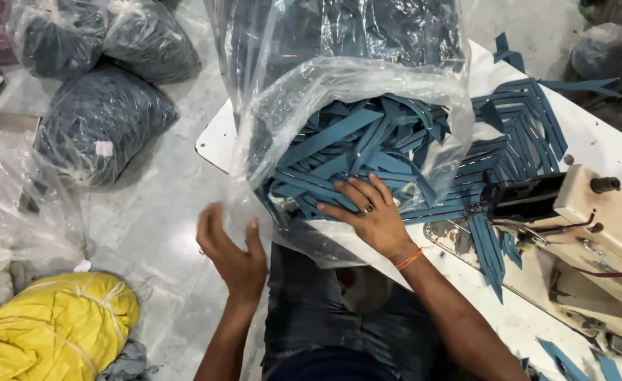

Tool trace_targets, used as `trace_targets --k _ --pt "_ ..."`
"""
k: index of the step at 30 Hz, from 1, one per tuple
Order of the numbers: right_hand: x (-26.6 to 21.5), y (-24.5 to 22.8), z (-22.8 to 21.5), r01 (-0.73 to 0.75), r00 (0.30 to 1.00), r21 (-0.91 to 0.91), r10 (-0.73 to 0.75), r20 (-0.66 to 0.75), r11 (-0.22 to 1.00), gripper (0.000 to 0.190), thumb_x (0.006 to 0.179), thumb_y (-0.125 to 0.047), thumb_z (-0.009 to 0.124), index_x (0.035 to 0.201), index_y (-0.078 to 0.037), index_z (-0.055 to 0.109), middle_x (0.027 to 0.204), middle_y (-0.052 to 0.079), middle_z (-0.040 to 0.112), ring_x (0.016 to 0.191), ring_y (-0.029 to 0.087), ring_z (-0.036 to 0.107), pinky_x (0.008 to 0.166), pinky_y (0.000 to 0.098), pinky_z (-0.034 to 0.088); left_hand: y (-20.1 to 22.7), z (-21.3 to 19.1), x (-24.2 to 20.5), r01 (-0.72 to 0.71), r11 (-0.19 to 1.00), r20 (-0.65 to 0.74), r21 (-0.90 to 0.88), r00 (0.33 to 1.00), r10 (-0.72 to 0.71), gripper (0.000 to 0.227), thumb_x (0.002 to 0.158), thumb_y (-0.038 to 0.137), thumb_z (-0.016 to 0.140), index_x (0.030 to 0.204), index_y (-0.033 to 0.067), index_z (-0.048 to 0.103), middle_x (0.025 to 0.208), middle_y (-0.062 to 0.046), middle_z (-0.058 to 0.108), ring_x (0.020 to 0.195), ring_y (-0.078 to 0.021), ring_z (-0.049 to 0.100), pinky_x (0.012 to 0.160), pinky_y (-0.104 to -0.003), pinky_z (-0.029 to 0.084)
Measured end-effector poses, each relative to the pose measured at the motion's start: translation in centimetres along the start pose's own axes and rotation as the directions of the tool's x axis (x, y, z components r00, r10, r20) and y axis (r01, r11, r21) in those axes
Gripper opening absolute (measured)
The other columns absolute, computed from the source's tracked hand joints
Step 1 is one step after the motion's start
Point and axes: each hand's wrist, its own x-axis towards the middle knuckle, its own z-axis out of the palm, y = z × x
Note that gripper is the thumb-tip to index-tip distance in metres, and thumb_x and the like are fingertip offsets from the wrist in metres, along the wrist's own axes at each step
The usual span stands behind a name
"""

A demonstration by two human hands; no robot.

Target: Stitching blue fabric strips together using an industrial sewing machine.

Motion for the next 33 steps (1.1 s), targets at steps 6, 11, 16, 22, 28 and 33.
trace_targets --k 6,11,16,22,28,33 --pt "-1.2 2.2 -1.2 -0.020 0.994 -0.047 0.024 0.105 0.999 0.071 0.085 -0.003 0.063 0.142 -0.045 0.059 0.162 -0.003 0.040 0.150 0.030 0.036 0.125 0.0588 0.023 4.0 2.7 -0.4 -0.502 0.862 0.446 -0.075 0.756 0.479 0.039 0.102 0.011 0.062 0.140 0.0072 0.056 0.149 -0.008 0.053 0.140 -0.0301 0.051 0.119 -0.048 0.038" --pt "-2.9 5.2 0.3 -0.074 0.997 0.031 0.073 0.019 0.997 0.060 0.093 -0.011 0.066 0.143 -0.041 0.057 0.167 -0.006 0.033 0.154 0.030 0.030 0.126 0.0618 0.020 4.6 7.9 1.5 -0.654 0.755 0.594 0.039 0.623 0.509 0.063 0.093 0.005 0.057 0.154 0.0133 0.051 0.162 -0.001 0.043 0.152 -0.0248 0.037 0.126 -0.051 0.026" --pt "-3.1 2.4 -1.6 -0.213 0.974 -0.138 0.222 0.052 0.967 0.079 0.082 -0.011 0.075 0.154 -0.030 0.049 0.167 0.008 0.033 0.156 0.039 0.028 0.126 0.0634 0.018 4.2 8.4 0.9 -0.624 0.776 0.594 0.094 0.660 0.459 0.064 0.093 0.003 0.056 0.155 0.0171 0.048 0.164 0.000 0.042 0.154 -0.0221 0.034 0.128 -0.050 0.021" --pt "-6.7 1.4 -5.7 -0.363 0.927 0.241 0.376 -0.011 0.900 0.076 0.086 -0.022 0.079 0.151 -0.007 0.043 0.160 0.023 0.032 0.148 0.044 0.033 0.121 0.0589 0.025 6.6 7.2 0.3 -0.650 0.758 0.632 0.052 0.609 0.479 0.068 0.090 -0.001 0.057 0.156 0.0125 0.048 0.166 -0.012 0.037 0.155 -0.0281 0.032 0.127 -0.053 0.018" --pt "-7.0 3.9 -4.9 -0.672 0.687 0.256 0.714 -0.136 0.695 0.062 0.089 -0.008 0.074 0.146 -0.003 0.049 0.151 0.024 0.051 0.124 0.044 0.058 0.103 0.0476 0.048 8.0 10.8 3.0 -0.808 0.587 0.632 -0.054 0.428 0.647 0.063 0.088 -0.001 0.059 0.148 0.0179 0.054 0.161 -0.005 0.043 0.151 -0.0252 0.036 0.125 -0.055 0.022" --pt "-6.5 5.5 -2.6 -0.712 0.665 0.198 0.737 -0.118 0.674 0.059 0.080 -0.003 0.069 0.139 -0.004 0.059 0.133 0.020 0.060 0.116 0.043 0.060 0.098 0.0475 0.050 9.2 12.9 6.6 -0.664 0.747 0.522 -0.016 0.632 0.573 0.060 0.098 -0.004 0.057 0.157 0.0093 0.052 0.163 -0.010 0.045 0.153 -0.0252 0.038 0.129 -0.049 0.029"
